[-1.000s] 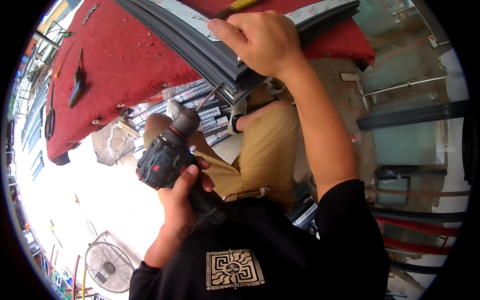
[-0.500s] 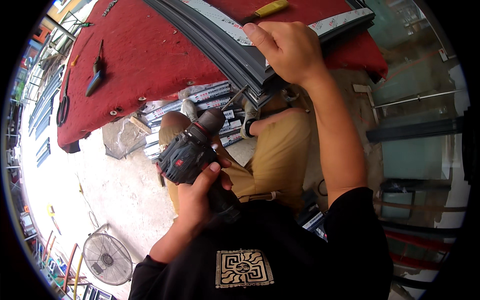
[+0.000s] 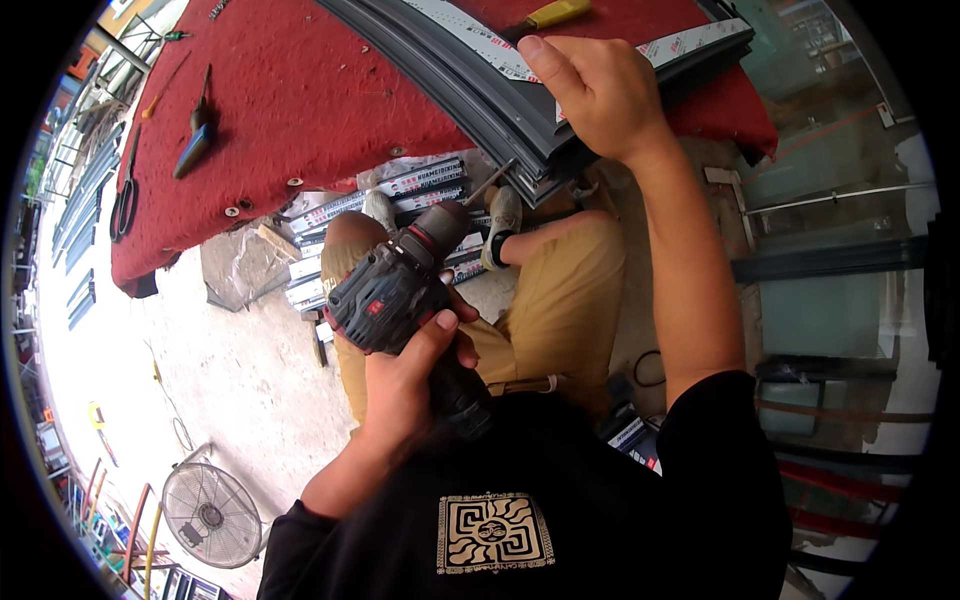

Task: The person uses a cordless drill to fasten screws into a metal window frame resting on a red workbench. They repeatedly position the drill, drive screws into the frame's corners and edges, and adjust the frame's position to access different fastening points.

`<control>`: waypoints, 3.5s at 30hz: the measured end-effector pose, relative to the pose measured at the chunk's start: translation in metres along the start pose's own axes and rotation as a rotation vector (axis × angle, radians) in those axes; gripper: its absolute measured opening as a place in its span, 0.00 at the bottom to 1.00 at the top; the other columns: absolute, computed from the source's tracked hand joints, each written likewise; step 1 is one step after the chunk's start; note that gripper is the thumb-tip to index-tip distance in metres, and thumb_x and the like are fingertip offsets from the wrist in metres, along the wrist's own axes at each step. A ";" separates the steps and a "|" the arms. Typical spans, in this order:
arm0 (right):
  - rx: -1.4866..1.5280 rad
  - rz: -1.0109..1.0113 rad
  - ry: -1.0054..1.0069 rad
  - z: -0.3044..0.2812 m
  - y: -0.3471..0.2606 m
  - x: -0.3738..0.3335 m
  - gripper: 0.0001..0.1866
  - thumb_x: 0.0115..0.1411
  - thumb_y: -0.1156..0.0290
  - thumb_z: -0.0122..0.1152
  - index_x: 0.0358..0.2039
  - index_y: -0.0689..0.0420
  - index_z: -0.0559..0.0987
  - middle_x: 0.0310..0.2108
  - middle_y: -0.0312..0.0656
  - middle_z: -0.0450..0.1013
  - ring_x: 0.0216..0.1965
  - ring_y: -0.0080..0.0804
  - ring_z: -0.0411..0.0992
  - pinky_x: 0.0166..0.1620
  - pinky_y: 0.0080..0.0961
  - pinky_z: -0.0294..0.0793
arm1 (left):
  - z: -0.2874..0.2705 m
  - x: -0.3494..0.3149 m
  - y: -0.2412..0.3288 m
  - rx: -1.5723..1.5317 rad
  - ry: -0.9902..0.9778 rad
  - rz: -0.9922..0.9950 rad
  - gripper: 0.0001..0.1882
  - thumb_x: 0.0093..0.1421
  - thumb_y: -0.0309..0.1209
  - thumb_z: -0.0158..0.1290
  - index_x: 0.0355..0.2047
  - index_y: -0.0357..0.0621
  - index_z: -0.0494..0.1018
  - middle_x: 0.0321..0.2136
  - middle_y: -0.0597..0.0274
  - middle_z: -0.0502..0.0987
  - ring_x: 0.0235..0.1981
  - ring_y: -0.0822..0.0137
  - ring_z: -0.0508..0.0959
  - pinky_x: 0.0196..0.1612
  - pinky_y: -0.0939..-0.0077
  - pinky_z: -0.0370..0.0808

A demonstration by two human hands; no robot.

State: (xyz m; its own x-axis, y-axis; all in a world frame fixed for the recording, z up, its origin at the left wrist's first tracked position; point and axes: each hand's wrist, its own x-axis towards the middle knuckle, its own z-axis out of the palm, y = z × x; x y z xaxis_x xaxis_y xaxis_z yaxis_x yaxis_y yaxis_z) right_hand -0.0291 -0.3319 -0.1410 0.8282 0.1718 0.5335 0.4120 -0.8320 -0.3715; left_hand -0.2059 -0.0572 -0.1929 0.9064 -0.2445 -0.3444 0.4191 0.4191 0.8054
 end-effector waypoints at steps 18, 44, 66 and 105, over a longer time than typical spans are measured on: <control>0.002 0.031 -0.039 -0.002 -0.003 0.000 0.35 0.75 0.39 0.52 0.18 0.52 0.78 0.15 0.39 0.75 0.22 0.45 0.78 0.28 0.43 0.72 | -0.009 0.001 0.000 -0.054 -0.024 0.013 0.20 0.71 0.30 0.61 0.59 0.37 0.71 0.44 0.51 0.84 0.29 0.66 0.81 0.36 0.73 0.79; 0.503 -0.068 0.334 -0.005 0.004 -0.006 0.19 0.77 0.62 0.54 0.37 0.65 0.83 0.30 0.54 0.82 0.35 0.50 0.84 0.38 0.41 0.78 | -0.001 -0.002 -0.005 0.053 0.096 0.148 0.31 0.68 0.33 0.60 0.68 0.37 0.64 0.45 0.52 0.79 0.27 0.67 0.78 0.31 0.74 0.77; 0.965 0.099 0.322 0.034 -0.123 -0.217 0.45 0.62 0.68 0.72 0.77 0.56 0.61 0.62 0.50 0.72 0.61 0.47 0.74 0.60 0.41 0.79 | 0.039 -0.011 0.005 0.798 -0.398 0.640 0.39 0.67 0.42 0.63 0.72 0.35 0.64 0.65 0.43 0.72 0.69 0.45 0.70 0.71 0.48 0.65; 1.150 0.408 0.281 0.023 -0.022 -0.280 0.25 0.60 0.69 0.77 0.57 0.57 0.81 0.47 0.40 0.84 0.45 0.29 0.83 0.49 0.31 0.81 | 0.122 0.248 0.131 1.865 -0.721 1.190 0.17 0.78 0.23 0.45 0.60 0.26 0.75 0.52 0.37 0.83 0.48 0.45 0.87 0.51 0.59 0.85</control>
State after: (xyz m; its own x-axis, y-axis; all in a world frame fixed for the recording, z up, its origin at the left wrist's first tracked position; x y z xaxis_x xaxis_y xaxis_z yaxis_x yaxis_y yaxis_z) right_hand -0.2611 -0.3500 -0.2996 0.9219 -0.2264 0.3145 0.3550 0.1679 -0.9197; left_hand 0.0680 -0.1698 -0.1136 0.2918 -0.9183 0.2677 -0.9532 -0.3022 0.0023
